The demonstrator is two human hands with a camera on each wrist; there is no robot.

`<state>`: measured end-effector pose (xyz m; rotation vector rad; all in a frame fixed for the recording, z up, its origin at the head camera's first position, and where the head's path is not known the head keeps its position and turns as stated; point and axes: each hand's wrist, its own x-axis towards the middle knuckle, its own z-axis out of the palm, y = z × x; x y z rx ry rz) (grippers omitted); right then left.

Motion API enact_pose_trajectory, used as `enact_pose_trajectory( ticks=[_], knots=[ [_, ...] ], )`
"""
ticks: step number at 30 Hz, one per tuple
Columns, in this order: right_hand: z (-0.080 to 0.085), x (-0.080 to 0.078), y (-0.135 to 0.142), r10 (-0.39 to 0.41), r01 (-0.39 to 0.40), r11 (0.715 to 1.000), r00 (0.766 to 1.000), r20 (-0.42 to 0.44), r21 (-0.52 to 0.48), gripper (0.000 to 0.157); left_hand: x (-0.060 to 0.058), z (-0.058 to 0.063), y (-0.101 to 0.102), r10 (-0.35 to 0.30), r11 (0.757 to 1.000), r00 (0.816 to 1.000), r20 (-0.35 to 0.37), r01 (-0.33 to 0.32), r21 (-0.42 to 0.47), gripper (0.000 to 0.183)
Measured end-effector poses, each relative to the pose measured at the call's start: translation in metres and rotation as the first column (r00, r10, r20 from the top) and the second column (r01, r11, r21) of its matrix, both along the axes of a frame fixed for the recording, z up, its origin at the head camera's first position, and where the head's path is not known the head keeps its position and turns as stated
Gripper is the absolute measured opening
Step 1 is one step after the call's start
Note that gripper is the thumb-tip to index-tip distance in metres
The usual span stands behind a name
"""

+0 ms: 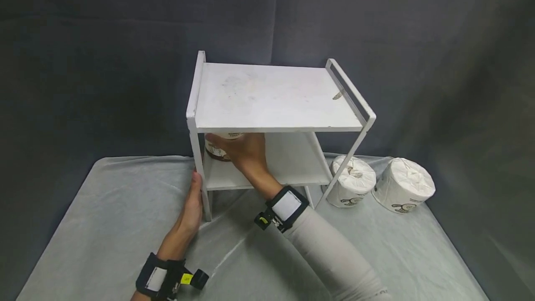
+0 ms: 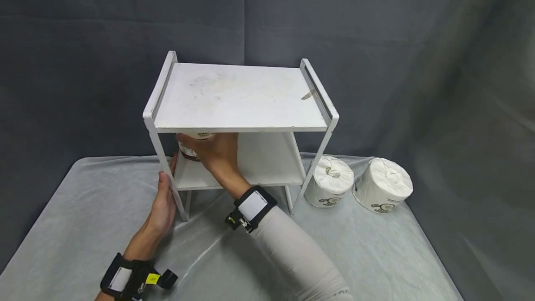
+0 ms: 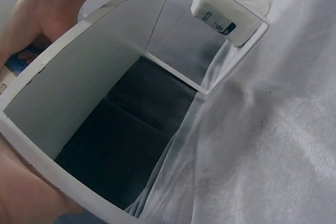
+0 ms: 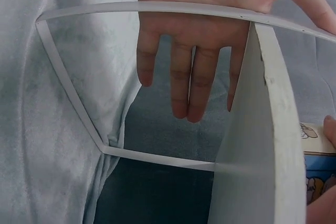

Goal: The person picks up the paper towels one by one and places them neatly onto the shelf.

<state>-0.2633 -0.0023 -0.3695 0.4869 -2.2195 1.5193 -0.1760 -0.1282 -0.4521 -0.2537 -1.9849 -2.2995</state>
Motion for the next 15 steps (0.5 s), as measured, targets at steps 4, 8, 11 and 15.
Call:
enact_pose_trajectory(
  ticks=[4,8,11,15],
  knots=[
    [0.002,0.002,0.001,0.032,-0.032,0.999,0.999,0.025,0.004,0.088,0.001,0.001,-0.002,0.001,1.0,1.0,-0.009,-0.001,0.0,0.079],
    [0.003,0.004,0.003,0.041,-0.042,0.999,0.999,0.03,0.028,0.088,0.001,0.001,-0.002,0.008,1.0,1.0,-0.019,-0.007,0.007,0.08],
    [0.003,0.006,0.006,0.048,-0.048,0.998,0.998,0.032,0.029,0.089,0.001,0.0,-0.002,0.006,1.0,1.0,-0.007,-0.006,0.004,0.08],
    [0.003,0.01,0.012,0.053,-0.053,0.998,0.998,0.031,0.023,0.093,0.001,0.0,-0.001,0.007,1.0,1.0,0.009,-0.007,0.007,0.081]
  ],
)
